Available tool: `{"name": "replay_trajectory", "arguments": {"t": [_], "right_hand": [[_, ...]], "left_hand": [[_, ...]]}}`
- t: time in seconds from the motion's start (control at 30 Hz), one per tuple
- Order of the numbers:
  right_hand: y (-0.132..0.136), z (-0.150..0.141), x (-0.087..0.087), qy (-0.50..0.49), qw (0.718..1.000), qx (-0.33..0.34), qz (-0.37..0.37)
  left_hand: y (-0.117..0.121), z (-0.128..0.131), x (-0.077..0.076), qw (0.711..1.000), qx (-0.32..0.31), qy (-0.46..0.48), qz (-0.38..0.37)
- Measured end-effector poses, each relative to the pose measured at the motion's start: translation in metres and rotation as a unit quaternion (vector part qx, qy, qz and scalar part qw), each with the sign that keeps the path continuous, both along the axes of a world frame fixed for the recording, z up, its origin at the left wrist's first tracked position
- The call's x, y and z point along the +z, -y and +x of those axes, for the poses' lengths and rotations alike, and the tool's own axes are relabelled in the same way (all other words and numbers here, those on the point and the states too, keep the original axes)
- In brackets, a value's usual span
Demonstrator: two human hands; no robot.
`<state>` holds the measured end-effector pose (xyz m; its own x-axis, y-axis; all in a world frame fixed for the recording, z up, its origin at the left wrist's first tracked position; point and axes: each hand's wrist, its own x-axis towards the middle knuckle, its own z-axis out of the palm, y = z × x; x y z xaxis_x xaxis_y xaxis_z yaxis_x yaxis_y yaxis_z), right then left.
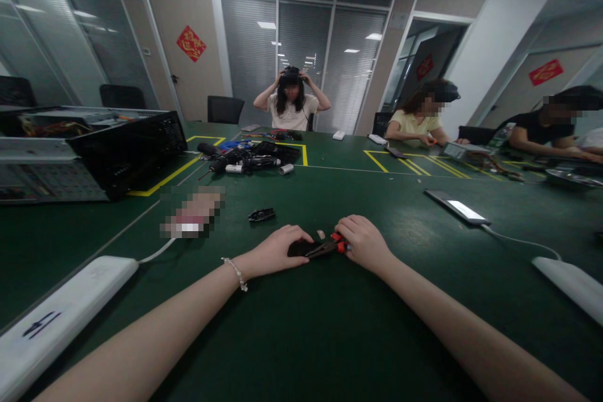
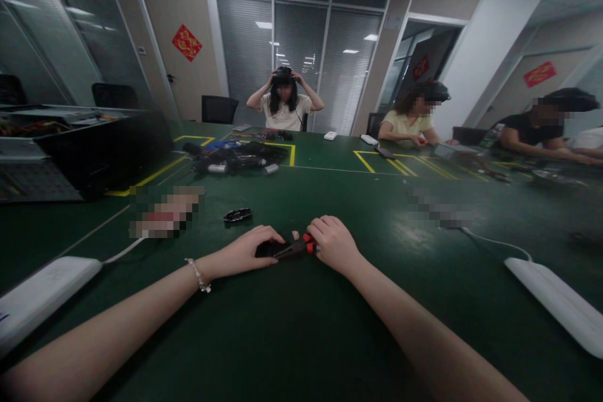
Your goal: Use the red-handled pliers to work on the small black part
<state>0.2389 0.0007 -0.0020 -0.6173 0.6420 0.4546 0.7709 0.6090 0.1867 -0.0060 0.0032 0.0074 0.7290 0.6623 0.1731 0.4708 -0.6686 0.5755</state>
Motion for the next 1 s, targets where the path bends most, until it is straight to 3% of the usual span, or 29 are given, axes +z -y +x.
{"name": "replay_trajectory", "arguments": {"t": [0.47,1.0], "right_hand": [[0.0006,-0.0003,-0.0001,0.008,1.000,-0.017,-0.010],[0.0008,-0.0007,0.0002,0.009,1.000,-0.022,-0.003]], "left_hand": [[0.0010,0.0002,-0.0034,0.998,0.036,0.026,-0.054],[-0.0010,0.0005,-0.0028,0.999,0.023,0.012,-0.029]]}}
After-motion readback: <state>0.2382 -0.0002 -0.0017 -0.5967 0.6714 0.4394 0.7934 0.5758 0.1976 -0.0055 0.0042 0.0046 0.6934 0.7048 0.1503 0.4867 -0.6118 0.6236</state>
